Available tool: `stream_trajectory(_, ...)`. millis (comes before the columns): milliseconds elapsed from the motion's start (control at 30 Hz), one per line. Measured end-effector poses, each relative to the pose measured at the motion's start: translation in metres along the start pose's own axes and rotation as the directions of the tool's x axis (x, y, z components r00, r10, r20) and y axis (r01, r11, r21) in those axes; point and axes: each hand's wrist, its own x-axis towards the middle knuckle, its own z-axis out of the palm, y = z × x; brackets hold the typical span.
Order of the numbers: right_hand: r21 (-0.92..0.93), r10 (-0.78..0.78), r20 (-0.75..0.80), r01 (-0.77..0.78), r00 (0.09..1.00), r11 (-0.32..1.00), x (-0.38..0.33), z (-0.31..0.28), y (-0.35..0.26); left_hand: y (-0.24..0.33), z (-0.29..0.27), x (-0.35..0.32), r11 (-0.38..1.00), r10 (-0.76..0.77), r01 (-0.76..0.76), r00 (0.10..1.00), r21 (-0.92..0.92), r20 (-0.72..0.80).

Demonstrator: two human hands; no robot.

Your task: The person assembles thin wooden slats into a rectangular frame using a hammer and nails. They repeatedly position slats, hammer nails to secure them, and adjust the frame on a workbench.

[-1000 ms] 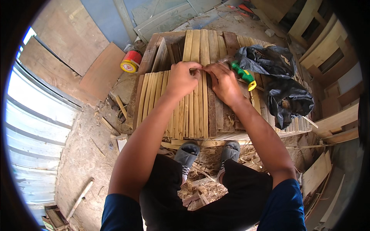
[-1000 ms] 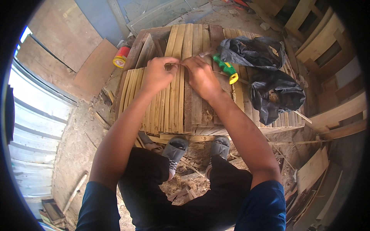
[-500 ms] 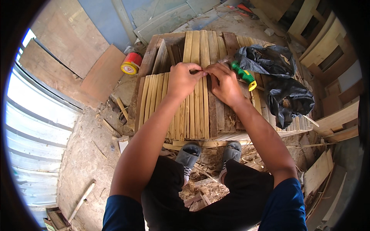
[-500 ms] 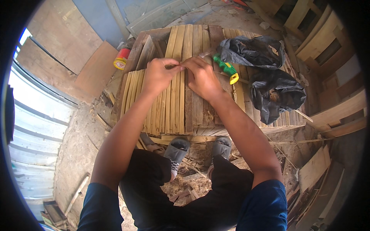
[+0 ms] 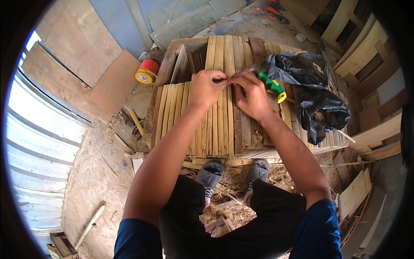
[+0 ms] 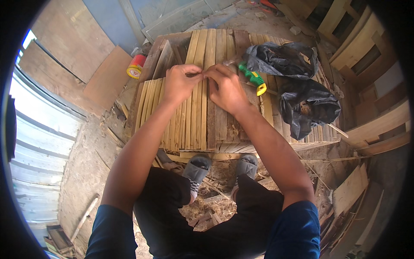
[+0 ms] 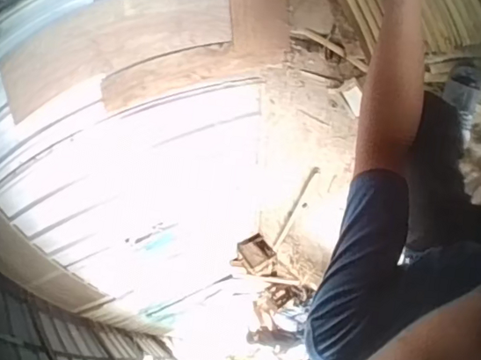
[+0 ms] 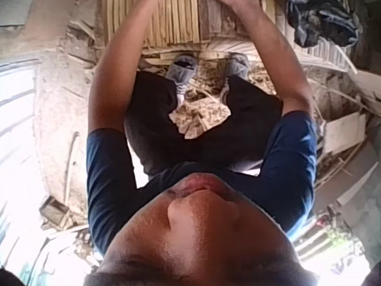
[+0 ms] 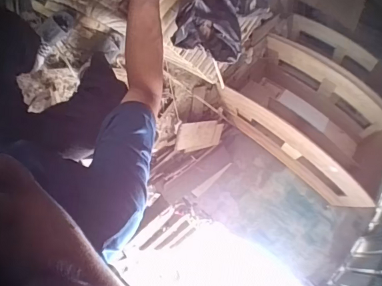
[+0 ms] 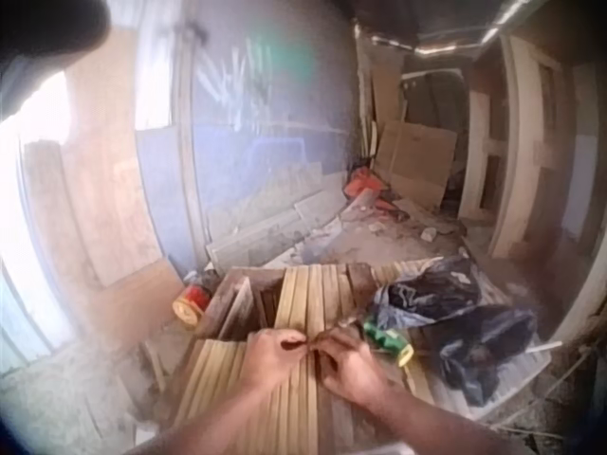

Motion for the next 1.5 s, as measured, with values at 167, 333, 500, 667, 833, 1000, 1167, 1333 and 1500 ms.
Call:
stream_trajectory(167, -0.008, 0.009, 0.047, -0.009, 0.999, 1.000, 0.005, -0.007, -0.005, 0.005, -0.001, 0.000, 0.999, -0.041, 0.041, 0.999, 0.008, 0.025)
stream_trajectory(333, -0.202, 0.031, -0.004, -0.031, 1.000, 0.979, 0.014, -0.045, -0.006, 0.007, -0.002, 0.001, 0.990, -0.129, 0.125, 0.990, 0.062, 0.058)
stream_trajectory(500, -0.533, 0.416, 0.036, -0.335, 0.909, 0.777, 0.013, -0.092, 0.006, 0.000, 0.002, 0.001, 1.000, -0.003, 0.003, 1.000, 0.008, 0.019)
stream_trajectory(667, -0.646, 0.525, 0.096, -0.349, 0.845, 0.679, 0.011, -0.091, 0.017, -0.005, 0.004, 0.000, 0.998, 0.056, -0.056, 0.998, 0.003, -0.012)
stream_trajectory(833, -0.683, 0.638, 0.181, -0.371, 0.748, 0.629, 0.021, -0.085, 0.023, -0.001, 0.001, 0.002, 0.993, -0.116, 0.113, 0.990, 0.039, 0.081)
stream_trajectory(1000, -0.673, 0.578, 0.119, -0.363, 0.807, 0.644, 0.030, -0.093, 0.019, 0.003, -0.001, 0.001, 0.995, -0.092, 0.088, 0.992, 0.045, 0.087)
stream_trajectory(1167, -0.383, 0.410, 0.059, -0.359, 0.910, 0.851, 0.022, -0.104, -0.003, 0.000, 0.000, 0.000, 0.997, -0.083, 0.081, 0.993, 0.016, 0.084)
stream_trajectory(1333, -0.144, 0.216, 0.115, -0.199, 0.970, 0.970, 0.009, -0.098, -0.027, -0.003, 0.003, -0.001, 0.998, 0.050, -0.050, 0.999, -0.032, 0.003)
stream_trajectory(1500, -0.156, 0.141, 0.141, -0.118, 0.980, 0.981, 0.006, -0.088, -0.036, 0.000, 0.000, -0.001, 1.000, -0.030, 0.030, 0.998, -0.005, 0.047)
